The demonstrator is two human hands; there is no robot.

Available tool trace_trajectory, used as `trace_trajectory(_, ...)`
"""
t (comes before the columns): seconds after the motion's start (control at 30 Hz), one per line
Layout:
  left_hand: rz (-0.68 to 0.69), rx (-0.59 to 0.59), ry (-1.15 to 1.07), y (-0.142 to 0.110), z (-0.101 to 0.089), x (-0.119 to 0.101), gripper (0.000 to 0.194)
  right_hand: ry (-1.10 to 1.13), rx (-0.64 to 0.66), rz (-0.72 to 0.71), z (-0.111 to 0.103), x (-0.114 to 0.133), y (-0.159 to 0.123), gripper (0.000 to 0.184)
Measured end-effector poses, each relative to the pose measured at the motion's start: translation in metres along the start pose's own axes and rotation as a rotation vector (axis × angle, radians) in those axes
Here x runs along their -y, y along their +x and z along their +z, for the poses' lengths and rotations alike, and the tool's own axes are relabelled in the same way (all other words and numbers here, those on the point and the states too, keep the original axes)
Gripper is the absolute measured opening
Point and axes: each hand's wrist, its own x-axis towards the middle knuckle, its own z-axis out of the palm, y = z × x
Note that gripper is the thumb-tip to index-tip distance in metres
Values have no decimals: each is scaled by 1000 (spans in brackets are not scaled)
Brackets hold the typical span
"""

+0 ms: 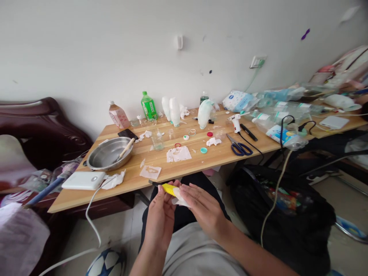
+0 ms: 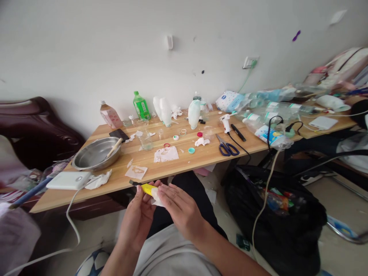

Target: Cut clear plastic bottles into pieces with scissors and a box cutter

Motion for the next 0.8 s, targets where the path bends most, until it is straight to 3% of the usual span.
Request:
trace_trajectory(0.17, 39, -68, -57, -6, 9, 3, 31, -12, -22, -33, -3, 3, -1, 70)
trace_trajectory(0.23, 73, -99, -80, -5, 10, -5, 35, -26, -44, -97, -11, 2, -3, 61)
trace_trajectory(0.33, 254, -196, -141, 2, 7, -29, 44, -72, -120, -122, -26, -8, -11, 50)
trace_trajectory(0.43, 374, -203, -166, 4, 1, -52, 46, -132, -189, 13, -41, -19, -19, 46)
trace_trajectory(0.53, 359, -153, -156, -1, 1, -58, 41, -190, -207, 180, -52, -16, -13, 47)
trace_trajectory(0.63, 311, -101, -153, -7, 5, -48, 38, -239, -158, 263, -57, 3, 10, 59)
trace_trajectory(0.73, 291, -42, -182, -9, 7, -35, 40, -197, 7, 194, -54, 22, 41, 71)
trace_trajectory(0.8, 268, -10, -211, -7, 8, -29, 42, -141, 123, 109, -46, 29, 60, 69)
